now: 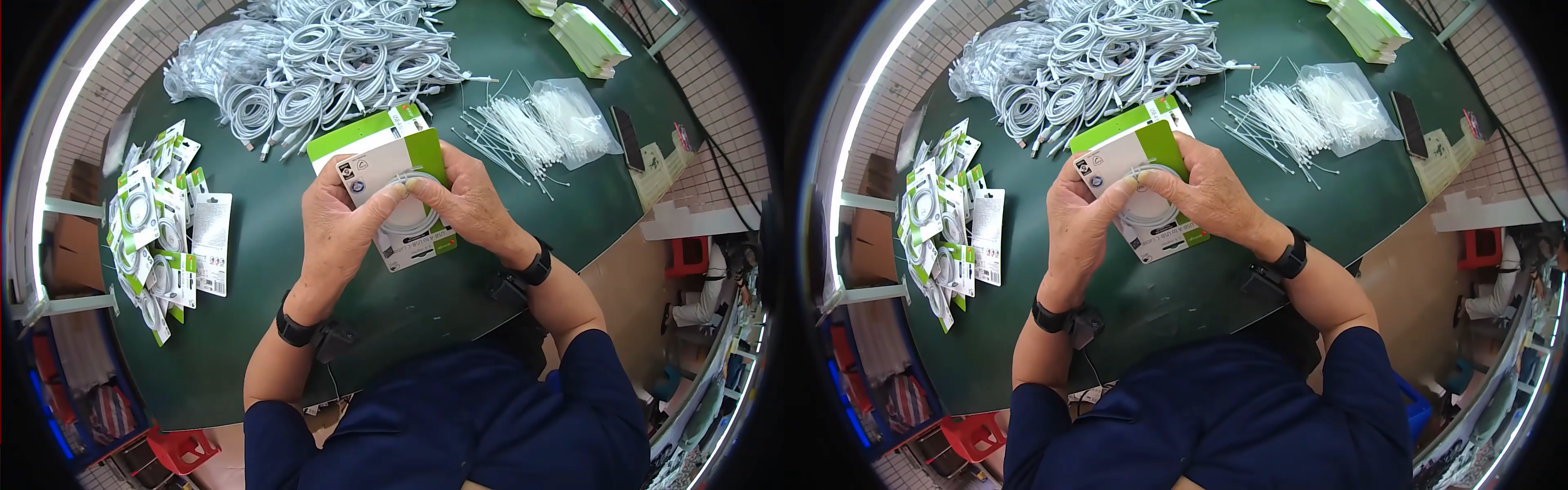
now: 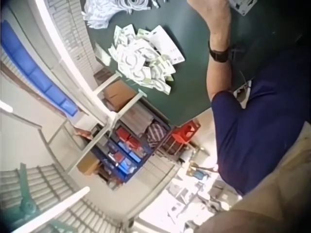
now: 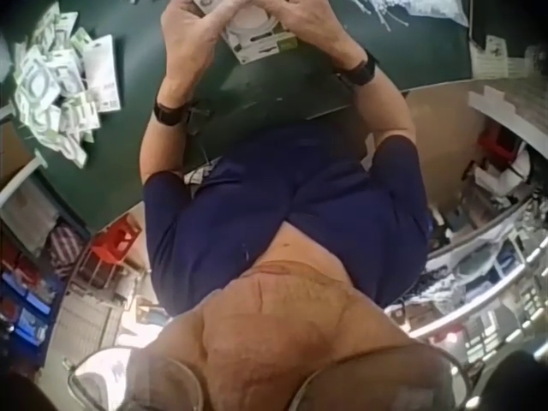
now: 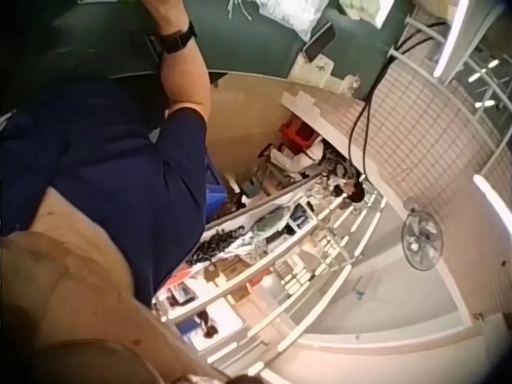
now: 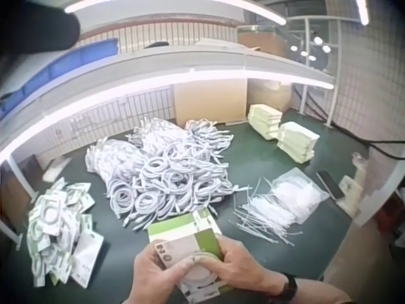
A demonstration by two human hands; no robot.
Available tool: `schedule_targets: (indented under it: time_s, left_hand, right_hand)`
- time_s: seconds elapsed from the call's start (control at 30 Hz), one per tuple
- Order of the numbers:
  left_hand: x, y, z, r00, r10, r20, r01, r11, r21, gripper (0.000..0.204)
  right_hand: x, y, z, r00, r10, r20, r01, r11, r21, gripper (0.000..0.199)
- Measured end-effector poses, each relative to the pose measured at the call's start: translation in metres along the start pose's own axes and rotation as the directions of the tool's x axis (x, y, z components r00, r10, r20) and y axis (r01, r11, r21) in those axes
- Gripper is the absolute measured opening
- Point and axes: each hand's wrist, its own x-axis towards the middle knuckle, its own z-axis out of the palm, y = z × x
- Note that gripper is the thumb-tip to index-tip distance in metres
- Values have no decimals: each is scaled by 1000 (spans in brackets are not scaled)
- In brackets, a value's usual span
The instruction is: The person packages a white cable by placing it onto a cardboard backing and threading two plastic zip ties through the holes to secure it. They pull the ties tight by hand and repeat the process with a second cable and backing.
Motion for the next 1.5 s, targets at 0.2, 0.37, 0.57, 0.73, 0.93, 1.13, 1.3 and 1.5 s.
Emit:
schedule_targets:
  time_s: [0.2, 0.37, 0.57, 0.73, 0.93, 1.13, 1.3, 1.5]
  left_hand:
    - [-8, -6, 6, 995, 101, -9, -100, 993, 65, 34]
    - [-12, -4, 4, 994, 103, -17, -102, 993, 53, 33]
    - [-18, 2, 12, 995, 89, 48, -92, 994, 62, 29]
    - [-15, -2, 9, 938, 219, 270, -310, 877, 366, 28]
    - [-12, -6, 21, 933, 219, 285, -319, 869, 378, 28]
    - [-8, -5, 28, 921, 272, 279, -361, 867, 345, 28]
    - [-8, -7, 32, 927, 270, 260, -352, 866, 356, 29]
    - [-9, -10, 33, 941, 266, 211, -326, 879, 348, 31]
  right_hand:
    - [-2, -4, 2, 995, -57, -82, 59, 998, 23, 38]
    - [-2, -7, 2, 1000, -9, -17, 9, 1000, 21, 41]
    - [-1, -3, -25, 992, 30, 123, -78, 908, 411, 45]
    - [5, 0, -53, 931, 5, 366, -282, 646, 710, 43]
    - [7, -7, -53, 936, 141, 321, -281, 850, 446, 36]
    - [12, -6, -61, 883, 265, 387, -366, 906, 213, 24]
    - [7, -18, -53, 948, 191, 256, -278, 889, 364, 18]
    - [13, -9, -57, 946, 88, 312, -227, 866, 446, 15]
